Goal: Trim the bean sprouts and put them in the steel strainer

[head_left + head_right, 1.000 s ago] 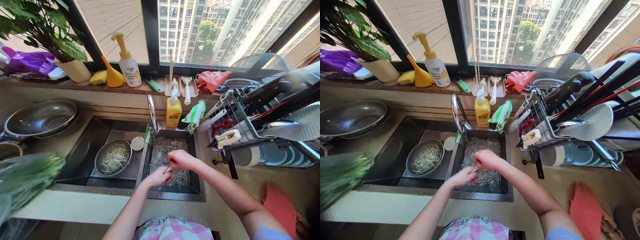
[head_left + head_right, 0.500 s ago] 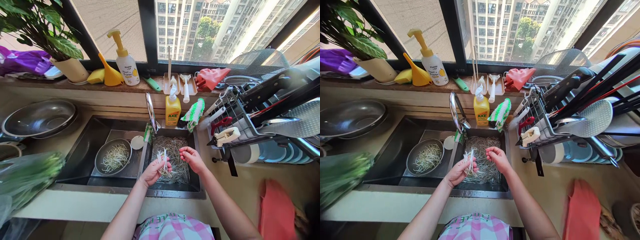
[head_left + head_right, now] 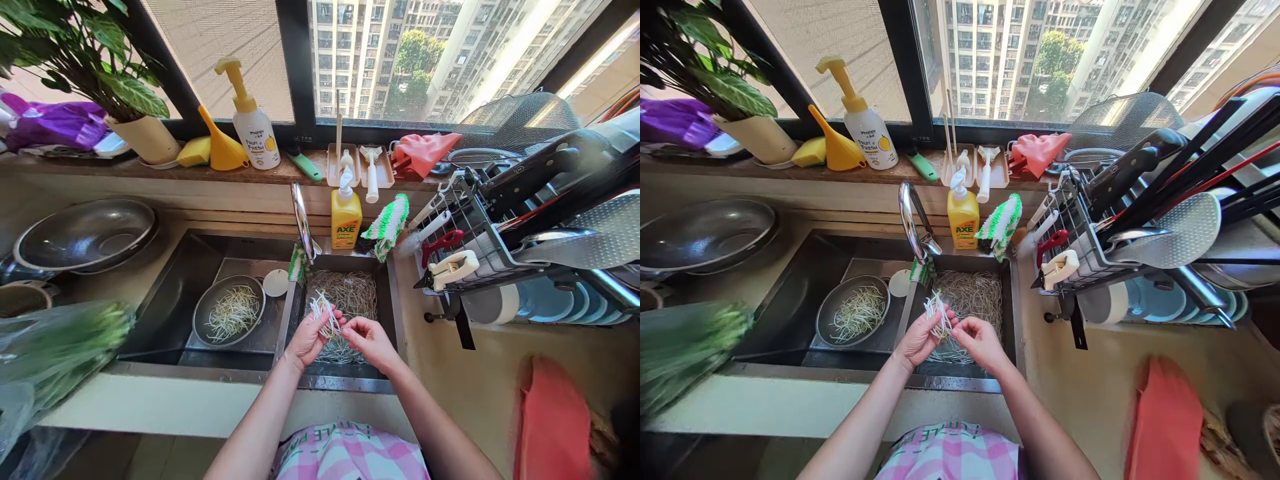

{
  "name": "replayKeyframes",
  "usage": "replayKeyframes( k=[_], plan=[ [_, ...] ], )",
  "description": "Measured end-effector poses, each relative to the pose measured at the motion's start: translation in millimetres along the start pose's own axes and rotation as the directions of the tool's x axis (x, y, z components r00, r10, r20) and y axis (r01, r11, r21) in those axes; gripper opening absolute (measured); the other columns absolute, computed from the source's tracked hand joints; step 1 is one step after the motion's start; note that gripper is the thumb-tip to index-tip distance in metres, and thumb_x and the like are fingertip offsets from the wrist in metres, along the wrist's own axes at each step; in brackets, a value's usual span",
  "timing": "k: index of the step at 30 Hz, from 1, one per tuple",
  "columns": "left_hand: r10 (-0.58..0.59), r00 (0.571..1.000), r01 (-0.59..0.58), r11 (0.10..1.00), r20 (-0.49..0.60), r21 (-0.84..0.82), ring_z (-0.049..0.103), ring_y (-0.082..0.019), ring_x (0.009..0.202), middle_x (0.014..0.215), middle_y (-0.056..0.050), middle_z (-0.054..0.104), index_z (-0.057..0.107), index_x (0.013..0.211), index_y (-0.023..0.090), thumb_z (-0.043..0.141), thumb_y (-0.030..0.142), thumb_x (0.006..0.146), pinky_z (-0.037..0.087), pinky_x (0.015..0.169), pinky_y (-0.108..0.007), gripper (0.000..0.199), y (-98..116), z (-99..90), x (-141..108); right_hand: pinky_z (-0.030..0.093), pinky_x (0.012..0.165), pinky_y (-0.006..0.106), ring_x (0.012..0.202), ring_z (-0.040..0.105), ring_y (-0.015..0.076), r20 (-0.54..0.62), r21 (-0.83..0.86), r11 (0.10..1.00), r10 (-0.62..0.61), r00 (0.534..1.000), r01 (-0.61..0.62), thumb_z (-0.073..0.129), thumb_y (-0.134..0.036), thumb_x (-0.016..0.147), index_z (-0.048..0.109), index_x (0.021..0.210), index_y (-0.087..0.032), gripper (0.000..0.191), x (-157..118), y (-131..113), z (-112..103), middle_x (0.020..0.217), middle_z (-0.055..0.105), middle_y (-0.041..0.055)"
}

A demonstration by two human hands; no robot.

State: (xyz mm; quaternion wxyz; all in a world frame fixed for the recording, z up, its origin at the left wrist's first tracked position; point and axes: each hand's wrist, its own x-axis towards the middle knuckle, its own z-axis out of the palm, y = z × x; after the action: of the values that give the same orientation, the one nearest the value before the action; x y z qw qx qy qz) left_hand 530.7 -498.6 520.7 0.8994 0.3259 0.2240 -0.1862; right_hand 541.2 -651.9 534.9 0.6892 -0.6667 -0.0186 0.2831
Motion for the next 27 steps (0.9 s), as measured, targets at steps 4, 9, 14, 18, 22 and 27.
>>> replayKeyframes(
  k=[4, 9, 14, 18, 22, 27],
  plan=[
    [0.074, 0.994, -0.072, 0.997, -0.077, 0.028, 0.061, -0.013, 0.074, 0.079, -0.004, 0.065, 0.054, 0.093, 0.015, 0.062, 0.022, 0.070, 0.044, 0.071, -0.025, 0.025, -7.2, 5.3, 1.3, 0.035, 0.051, 0.021, 0.054, 0.046, 0.0093, -0.083, -0.164, 0.985, -0.065, 0.994, 0.050, 0.059, -0.032, 0.066, 0.057, 0.066, -0.015, 0.017, 3.3, 5.6, 10.1, 0.063, 0.056, -0.0007],
    [0.173, 0.972, -0.171, 0.985, -0.158, 0.032, 0.059, -0.012, 0.073, 0.078, -0.002, 0.064, 0.053, 0.087, 0.016, 0.065, 0.024, 0.066, 0.043, 0.072, -0.026, 0.025, -17.4, 12.8, 2.0, 0.033, 0.048, 0.020, 0.049, 0.045, 0.0090, -0.176, -0.276, 0.961, -0.068, 0.982, 0.017, 0.054, -0.023, 0.063, 0.057, 0.063, -0.015, 0.009, 11.2, 9.6, 14.6, 0.058, 0.056, -0.0013],
    [0.273, 0.941, -0.284, 0.958, -0.201, -0.029, 0.059, -0.010, 0.068, 0.071, 0.000, 0.063, 0.055, 0.081, 0.015, 0.063, 0.024, 0.068, 0.043, 0.071, -0.024, 0.018, -22.2, 16.2, 6.6, 0.032, 0.047, 0.020, 0.049, 0.041, 0.0091, -0.350, -0.230, 0.972, -0.124, 0.929, 0.044, 0.049, -0.022, 0.063, 0.052, 0.057, -0.016, 0.008, 14.3, 8.2, 20.7, 0.052, 0.049, -0.0030],
    [0.201, 0.957, -0.254, 0.929, -0.210, -0.268, 0.060, -0.011, 0.072, 0.073, 0.000, 0.063, 0.057, 0.080, 0.016, 0.058, 0.017, 0.073, 0.044, 0.080, -0.032, 0.008, -5.5, 15.2, 8.1, 0.035, 0.049, 0.020, 0.053, 0.046, 0.0098, -0.359, 0.098, 0.991, -0.047, 0.932, 0.088, 0.053, -0.027, 0.067, 0.050, 0.067, -0.017, 0.010, 13.5, 9.2, 15.2, 0.062, 0.053, -0.0014],
    [0.104, 0.985, -0.157, 0.876, -0.141, -0.456, 0.060, -0.009, 0.073, 0.074, 0.001, 0.063, 0.060, 0.087, 0.017, 0.047, 0.013, 0.080, 0.040, 0.090, -0.038, 0.015, 15.7, 11.3, 3.7, 0.037, 0.050, 0.021, 0.056, 0.051, 0.0104, -0.325, 0.292, 0.954, 0.039, 0.945, 0.061, 0.059, -0.033, 0.067, 0.052, 0.079, -0.019, 0.020, 7.5, 13.9, 1.1, 0.072, 0.057, 0.0006],
    [0.108, 0.990, -0.141, 0.854, -0.093, -0.500, 0.060, -0.008, 0.072, 0.071, 0.000, 0.063, 0.062, 0.087, 0.017, 0.042, 0.015, 0.082, 0.038, 0.093, -0.038, 0.021, 20.6, 6.3, -0.9, 0.037, 0.051, 0.022, 0.055, 0.047, 0.0107, -0.286, 0.248, 0.967, 0.010, 0.958, 0.064, 0.063, -0.038, 0.065, 0.058, 0.078, -0.019, 0.024, -3.0, 14.7, -5.0, 0.067, 0.055, -0.0003]
  ],
)
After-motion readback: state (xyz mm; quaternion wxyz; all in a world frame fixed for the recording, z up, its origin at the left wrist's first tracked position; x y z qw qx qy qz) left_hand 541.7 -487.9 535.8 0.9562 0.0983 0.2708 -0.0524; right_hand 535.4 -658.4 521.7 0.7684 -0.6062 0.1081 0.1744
